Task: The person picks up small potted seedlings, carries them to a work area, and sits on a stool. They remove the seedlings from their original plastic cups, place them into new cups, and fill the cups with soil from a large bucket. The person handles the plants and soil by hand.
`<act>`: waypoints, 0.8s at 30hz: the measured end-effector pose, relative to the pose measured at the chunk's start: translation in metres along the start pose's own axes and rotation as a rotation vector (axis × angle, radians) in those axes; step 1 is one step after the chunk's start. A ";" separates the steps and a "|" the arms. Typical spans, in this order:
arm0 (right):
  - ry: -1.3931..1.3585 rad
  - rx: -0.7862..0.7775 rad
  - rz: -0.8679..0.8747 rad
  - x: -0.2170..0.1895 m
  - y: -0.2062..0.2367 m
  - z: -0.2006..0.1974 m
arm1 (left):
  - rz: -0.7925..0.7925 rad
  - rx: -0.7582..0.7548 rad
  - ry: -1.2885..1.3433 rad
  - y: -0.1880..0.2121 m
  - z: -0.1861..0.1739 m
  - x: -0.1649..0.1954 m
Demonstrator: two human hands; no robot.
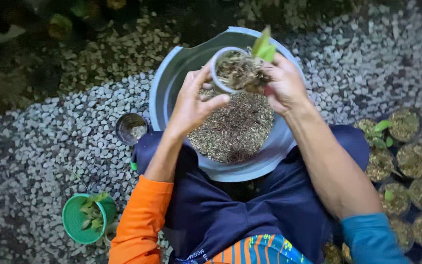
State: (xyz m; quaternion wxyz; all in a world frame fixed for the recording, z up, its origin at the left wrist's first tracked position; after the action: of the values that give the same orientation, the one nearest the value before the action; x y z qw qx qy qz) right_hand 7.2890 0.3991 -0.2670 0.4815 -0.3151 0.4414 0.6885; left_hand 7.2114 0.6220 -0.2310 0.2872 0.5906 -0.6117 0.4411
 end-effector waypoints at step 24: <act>0.640 0.198 -0.456 0.009 0.003 -0.025 | 0.338 0.188 -0.325 -0.003 -0.022 -0.007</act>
State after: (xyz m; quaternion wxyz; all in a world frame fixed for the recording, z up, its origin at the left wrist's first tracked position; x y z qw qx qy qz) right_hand 7.2837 0.3792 -0.2845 0.4880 -0.5555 0.5520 0.3854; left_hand 7.2116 0.6445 -0.2270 0.0508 0.5672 -0.6962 0.4371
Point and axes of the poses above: each hand's wrist, its own y-axis away from the middle knuckle, its own z-axis out of the palm, x = y × z, the point moved 1 cm from there along -y, towards the middle knuckle, and after that the axes turned 10 degrees about x, right-handed, at the moved point
